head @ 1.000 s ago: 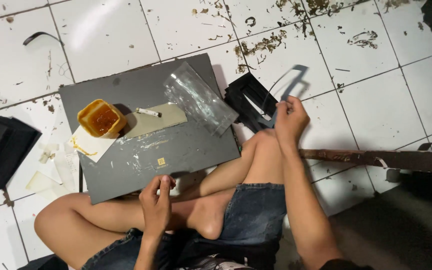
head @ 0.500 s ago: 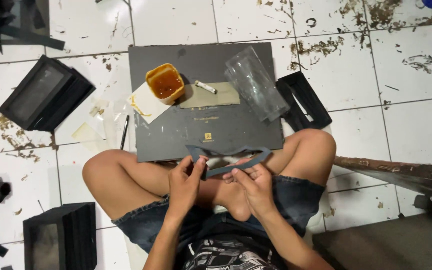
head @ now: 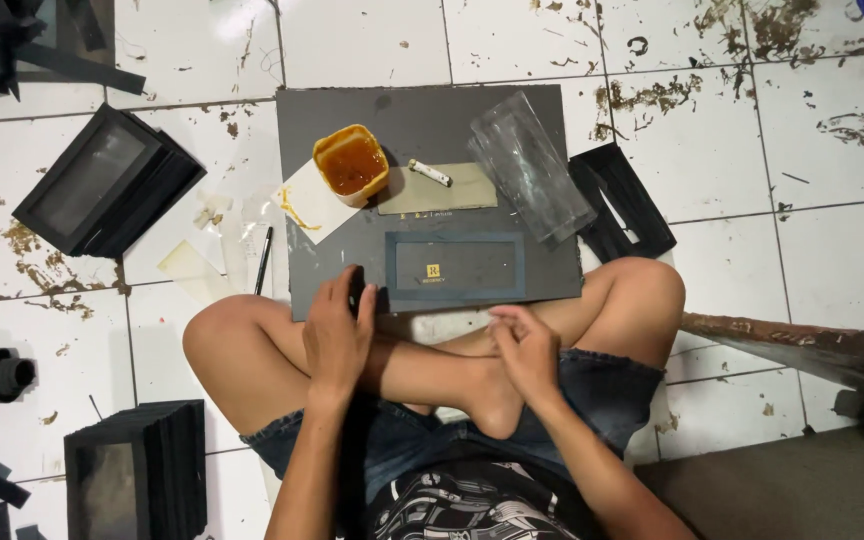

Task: The person sits cross-legged on the floor with a work board on their lap and assembles black picture frames. They peel a clear plastic sheet, place the glass pane into a black frame, press it down, apply glue from a white stick to the frame edges, and press the assembled frame together, adding it to a stack of finished frames on the floor.

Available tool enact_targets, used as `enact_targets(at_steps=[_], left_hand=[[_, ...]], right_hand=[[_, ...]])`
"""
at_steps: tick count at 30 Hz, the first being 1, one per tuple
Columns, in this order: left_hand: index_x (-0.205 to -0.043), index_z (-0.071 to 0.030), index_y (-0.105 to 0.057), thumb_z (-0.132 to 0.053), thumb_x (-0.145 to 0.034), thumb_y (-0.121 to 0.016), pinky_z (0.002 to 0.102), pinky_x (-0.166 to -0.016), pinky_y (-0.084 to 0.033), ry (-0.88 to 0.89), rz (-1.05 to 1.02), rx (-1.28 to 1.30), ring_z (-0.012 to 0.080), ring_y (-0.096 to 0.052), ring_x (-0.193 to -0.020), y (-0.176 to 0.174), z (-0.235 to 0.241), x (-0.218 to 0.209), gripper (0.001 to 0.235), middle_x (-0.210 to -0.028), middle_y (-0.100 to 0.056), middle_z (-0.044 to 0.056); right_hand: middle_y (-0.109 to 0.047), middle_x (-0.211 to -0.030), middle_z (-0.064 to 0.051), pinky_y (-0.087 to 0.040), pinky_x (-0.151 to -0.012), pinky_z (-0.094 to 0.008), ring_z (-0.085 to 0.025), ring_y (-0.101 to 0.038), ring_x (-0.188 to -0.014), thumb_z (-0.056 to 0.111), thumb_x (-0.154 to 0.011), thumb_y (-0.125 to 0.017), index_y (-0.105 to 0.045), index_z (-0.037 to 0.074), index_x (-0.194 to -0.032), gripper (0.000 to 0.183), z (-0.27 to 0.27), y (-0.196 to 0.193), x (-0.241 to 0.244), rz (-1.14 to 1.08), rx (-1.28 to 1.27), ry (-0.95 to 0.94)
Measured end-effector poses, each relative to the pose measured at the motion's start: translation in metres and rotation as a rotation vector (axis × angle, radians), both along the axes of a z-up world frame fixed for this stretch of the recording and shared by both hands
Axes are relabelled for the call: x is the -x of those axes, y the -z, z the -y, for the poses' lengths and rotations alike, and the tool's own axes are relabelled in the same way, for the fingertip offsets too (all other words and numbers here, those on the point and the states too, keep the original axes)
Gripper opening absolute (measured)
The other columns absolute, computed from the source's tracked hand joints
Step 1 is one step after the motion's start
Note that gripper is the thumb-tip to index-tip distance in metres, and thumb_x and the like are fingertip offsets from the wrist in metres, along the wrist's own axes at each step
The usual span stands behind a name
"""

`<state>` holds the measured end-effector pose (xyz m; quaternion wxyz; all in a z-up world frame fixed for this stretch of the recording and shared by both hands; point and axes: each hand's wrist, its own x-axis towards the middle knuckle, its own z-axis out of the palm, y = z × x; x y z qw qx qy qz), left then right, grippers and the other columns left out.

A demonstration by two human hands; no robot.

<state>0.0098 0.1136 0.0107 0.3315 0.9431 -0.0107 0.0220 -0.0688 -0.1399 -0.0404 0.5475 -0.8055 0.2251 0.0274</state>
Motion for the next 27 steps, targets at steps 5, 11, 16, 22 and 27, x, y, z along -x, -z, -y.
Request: enact_targets(at_steps=[5, 11, 16, 22, 27], left_hand=[[-0.140, -0.025, -0.061, -0.036, -0.099, -0.063, 0.045, -0.091, -0.048, 0.206, 0.072, -0.243, 0.0331, -0.055, -0.116, 0.012, -0.003, 0.000, 0.042, -0.129, -0.056, 0.009], [-0.139, -0.032, -0.059, -0.044, -0.102, -0.055, 0.040, -0.095, -0.040, 0.236, 0.070, -0.368, 0.0272, -0.045, -0.124, 0.025, -0.001, 0.006, 0.039, -0.142, -0.048, 0.003], [-0.141, -0.030, -0.056, -0.042, -0.103, -0.054, 0.040, -0.095, -0.040, 0.193, 0.072, -0.327, 0.0264, -0.045, -0.124, 0.031, -0.006, 0.011, 0.040, -0.142, -0.047, 0.003], [-0.141, -0.034, -0.055, -0.041, -0.103, -0.054, 0.040, -0.094, -0.039, 0.211, 0.079, -0.364, 0.0267, -0.044, -0.123, 0.027, -0.007, 0.000, 0.039, -0.140, -0.045, 0.002], [-0.139, -0.037, -0.058, -0.039, -0.098, -0.061, 0.042, -0.095, -0.040, 0.215, 0.093, -0.382, 0.0294, -0.045, -0.123, 0.031, -0.009, -0.007, 0.041, -0.140, -0.047, 0.003]], right_hand=[[-0.065, -0.126, -0.018, -0.044, -0.103, -0.048, -0.037, -0.059, -0.120, 0.008, -0.088, -0.070, -0.063, 0.002, -0.134, 0.047, 0.012, -0.024, -0.027, 0.398, 0.621, -0.173], [-0.050, -0.152, -0.027, -0.029, -0.120, -0.053, -0.042, -0.042, -0.145, 0.012, -0.085, -0.072, -0.048, -0.004, -0.150, 0.071, 0.013, -0.012, -0.045, 0.456, 0.696, -0.373], [-0.051, -0.151, -0.025, -0.030, -0.121, -0.053, -0.041, -0.044, -0.144, 0.011, -0.088, -0.069, -0.049, -0.004, -0.148, 0.066, 0.015, -0.010, -0.047, 0.463, 0.663, -0.379], [-0.050, -0.154, -0.024, -0.032, -0.120, -0.051, -0.040, -0.043, -0.145, 0.013, -0.089, -0.070, -0.052, -0.003, -0.147, 0.062, 0.023, 0.001, -0.040, 0.473, 0.705, -0.383], [-0.050, -0.156, -0.019, -0.032, -0.122, -0.049, -0.035, -0.044, -0.146, 0.018, -0.093, -0.068, -0.060, 0.003, -0.142, 0.052, 0.025, -0.003, -0.036, 0.477, 0.851, -0.438]])
